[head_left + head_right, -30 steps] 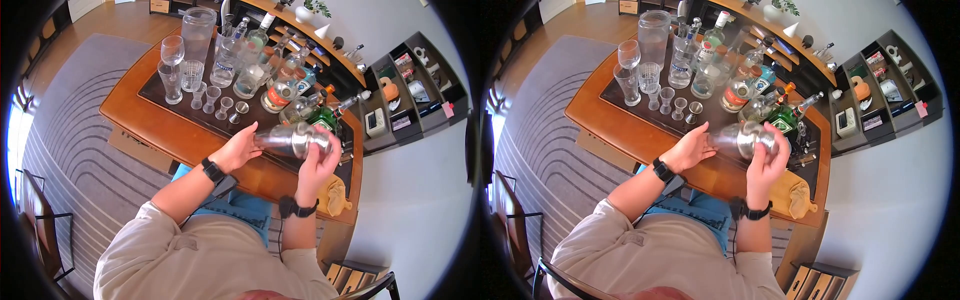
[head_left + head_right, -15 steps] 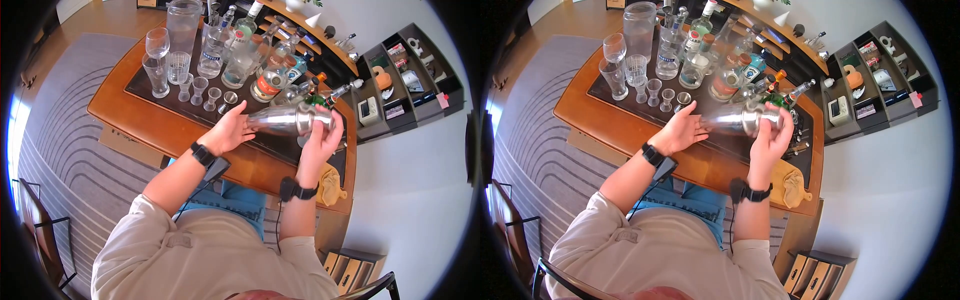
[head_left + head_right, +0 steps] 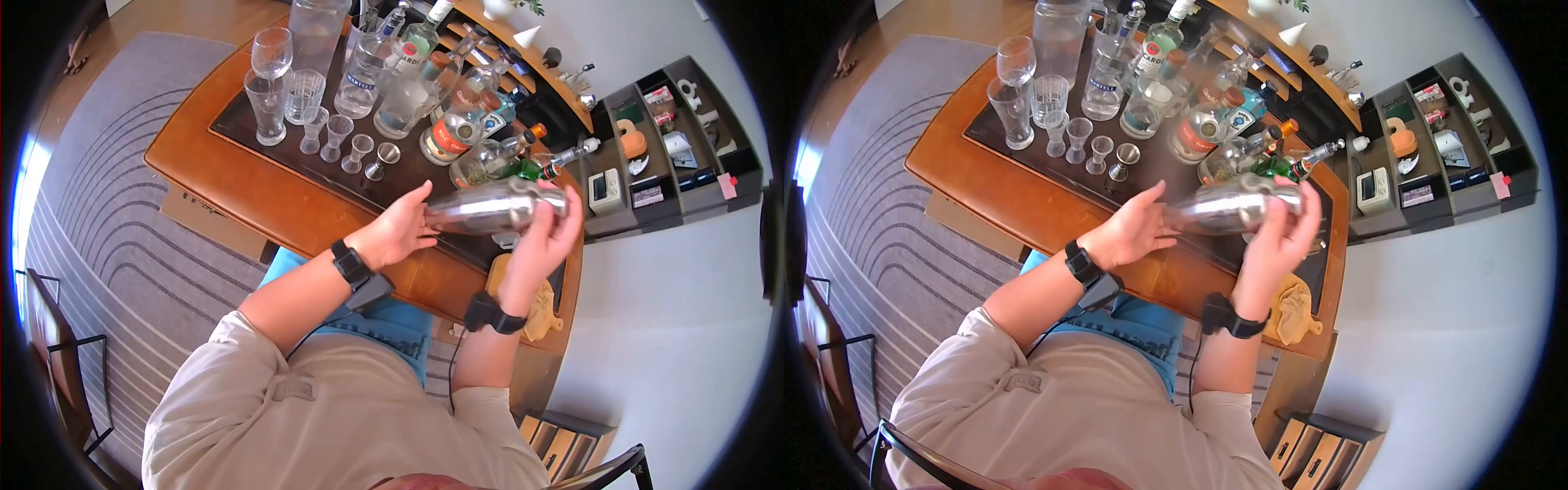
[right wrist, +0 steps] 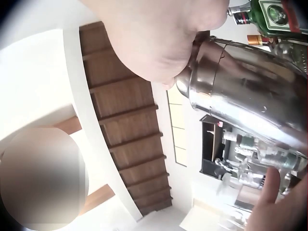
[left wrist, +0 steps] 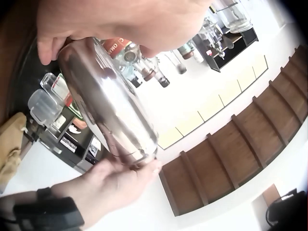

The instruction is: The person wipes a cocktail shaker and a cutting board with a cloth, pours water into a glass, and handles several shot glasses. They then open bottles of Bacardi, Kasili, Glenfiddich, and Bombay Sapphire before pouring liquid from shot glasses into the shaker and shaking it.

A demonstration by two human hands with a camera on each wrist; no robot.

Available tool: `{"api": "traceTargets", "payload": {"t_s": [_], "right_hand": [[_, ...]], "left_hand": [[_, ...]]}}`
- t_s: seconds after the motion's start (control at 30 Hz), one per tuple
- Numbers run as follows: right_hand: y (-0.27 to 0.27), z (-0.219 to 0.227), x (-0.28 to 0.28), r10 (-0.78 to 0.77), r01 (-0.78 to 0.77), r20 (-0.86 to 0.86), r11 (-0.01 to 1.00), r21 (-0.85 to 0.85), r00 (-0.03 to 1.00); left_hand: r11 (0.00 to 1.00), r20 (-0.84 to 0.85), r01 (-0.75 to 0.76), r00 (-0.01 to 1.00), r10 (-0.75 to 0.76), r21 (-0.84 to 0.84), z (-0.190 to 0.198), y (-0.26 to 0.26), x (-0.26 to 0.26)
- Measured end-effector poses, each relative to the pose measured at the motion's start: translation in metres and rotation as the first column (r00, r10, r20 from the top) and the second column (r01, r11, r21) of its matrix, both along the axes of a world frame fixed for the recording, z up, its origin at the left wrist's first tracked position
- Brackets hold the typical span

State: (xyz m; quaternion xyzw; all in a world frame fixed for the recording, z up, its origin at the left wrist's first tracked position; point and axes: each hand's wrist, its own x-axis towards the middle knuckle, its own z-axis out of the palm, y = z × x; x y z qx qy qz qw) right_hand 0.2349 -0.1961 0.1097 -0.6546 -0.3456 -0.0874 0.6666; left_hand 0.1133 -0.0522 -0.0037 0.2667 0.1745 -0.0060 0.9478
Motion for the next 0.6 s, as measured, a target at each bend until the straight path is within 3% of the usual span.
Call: {"api": "traceTargets", "payload": {"t_s": [0.03,0.07,0.2,0.27,0.3,0.33,0.4,0.43,0.53,0.6], "right_hand": [[-0.005,0.011,0.0,-0.059,0.059,-0.036,0.998,-0.001,0.998],[-0.015,0.005,0.015,0.006,-0.012,0.054,0.994,0.104,0.999],[-0.02,0.002,-0.006,-0.017,0.0,0.093,0.984,0.18,0.996],[-0.011,-0.017,-0.011,-0.059,0.062,0.153,0.998,-0.013,0.986],[-0.007,-0.026,-0.011,-0.043,0.045,0.105,0.999,-0.021,0.994],[-0.006,-0.032,-0.004,-0.065,0.076,0.187,0.996,-0.055,0.98],[-0.014,-0.029,-0.007,-0.097,0.096,0.048,0.995,0.016,0.994],[-0.019,-0.029,-0.002,-0.079,0.069,0.08,0.99,0.119,0.994],[-0.029,-0.014,0.001,-0.071,0.047,0.191,0.991,0.126,0.979],[-0.034,0.0,-0.013,-0.051,0.056,0.071,0.996,-0.068,0.996]], "left_hand": [[1.0,0.042,0.008,0.999,-0.008,-0.005,0.01,-0.002,-0.005],[1.0,0.082,0.017,0.997,-0.016,-0.014,0.014,-0.004,-0.009],[1.0,0.142,-0.003,0.99,0.004,-0.003,0.009,0.006,-0.015],[0.999,0.047,-0.035,0.998,0.035,-0.001,-0.001,0.017,-0.009],[1.0,0.026,-0.025,0.999,0.024,0.012,-0.005,0.021,-0.005],[1.0,0.004,-0.016,1.0,0.016,0.022,-0.01,0.023,-0.003],[1.0,0.024,-0.004,1.0,0.003,0.031,-0.01,0.012,0.0],[0.999,0.06,0.024,0.998,-0.025,0.025,-0.012,0.007,0.0],[0.998,0.105,0.06,0.993,-0.06,0.001,-0.003,-0.004,-0.002],[0.998,0.097,0.053,0.994,-0.051,-0.018,-0.005,-0.004,0.0]]}}
